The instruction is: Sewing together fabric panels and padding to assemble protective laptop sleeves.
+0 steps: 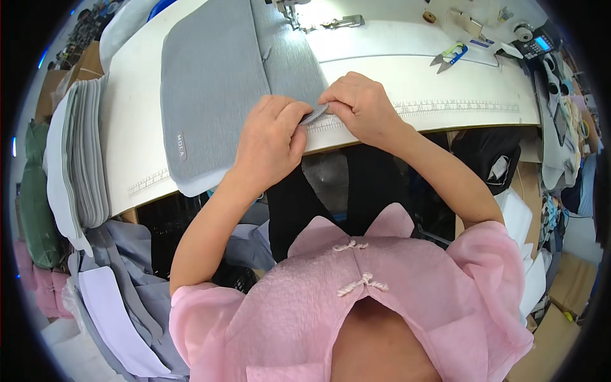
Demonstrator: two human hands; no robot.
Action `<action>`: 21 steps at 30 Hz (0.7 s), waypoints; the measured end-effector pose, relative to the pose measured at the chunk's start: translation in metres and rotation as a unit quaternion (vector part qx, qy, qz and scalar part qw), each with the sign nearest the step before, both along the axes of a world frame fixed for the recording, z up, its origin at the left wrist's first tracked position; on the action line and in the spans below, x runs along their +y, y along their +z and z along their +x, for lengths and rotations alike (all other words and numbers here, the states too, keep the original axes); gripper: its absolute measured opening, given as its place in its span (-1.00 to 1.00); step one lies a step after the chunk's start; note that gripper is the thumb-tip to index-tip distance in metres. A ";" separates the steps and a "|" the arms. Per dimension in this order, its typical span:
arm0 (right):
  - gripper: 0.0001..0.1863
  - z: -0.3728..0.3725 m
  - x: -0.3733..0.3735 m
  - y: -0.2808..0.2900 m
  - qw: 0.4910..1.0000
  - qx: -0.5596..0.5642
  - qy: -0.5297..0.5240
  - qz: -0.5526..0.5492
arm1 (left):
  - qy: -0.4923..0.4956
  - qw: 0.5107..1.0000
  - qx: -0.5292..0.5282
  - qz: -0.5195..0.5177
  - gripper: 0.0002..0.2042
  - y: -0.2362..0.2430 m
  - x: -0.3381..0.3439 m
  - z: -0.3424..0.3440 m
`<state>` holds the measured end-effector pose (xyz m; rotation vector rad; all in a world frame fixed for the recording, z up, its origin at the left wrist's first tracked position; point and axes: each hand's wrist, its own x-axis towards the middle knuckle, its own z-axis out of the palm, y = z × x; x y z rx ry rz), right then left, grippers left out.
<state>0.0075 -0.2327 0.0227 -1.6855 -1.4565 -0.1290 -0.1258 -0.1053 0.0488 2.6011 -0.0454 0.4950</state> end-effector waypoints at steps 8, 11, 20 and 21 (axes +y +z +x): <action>-0.93 0.002 0.001 -0.005 1.000 -0.007 0.007 0.013 | 0.098 0.982 -0.103 0.127 -0.77 -0.010 -0.015 0.004; -0.94 0.000 -0.001 -0.003 1.000 -0.018 0.000 0.015 | 0.098 0.977 -0.125 0.143 -0.80 -0.015 -0.014 0.007; -0.85 -0.007 -0.004 -0.005 0.979 -0.200 0.018 0.009 | -0.021 0.974 -0.135 0.179 -0.82 -0.010 0.000 0.009; -0.85 -0.006 -0.003 -0.006 0.980 -0.199 0.018 0.009 | -0.021 0.975 -0.134 0.178 -0.82 -0.010 0.001 0.009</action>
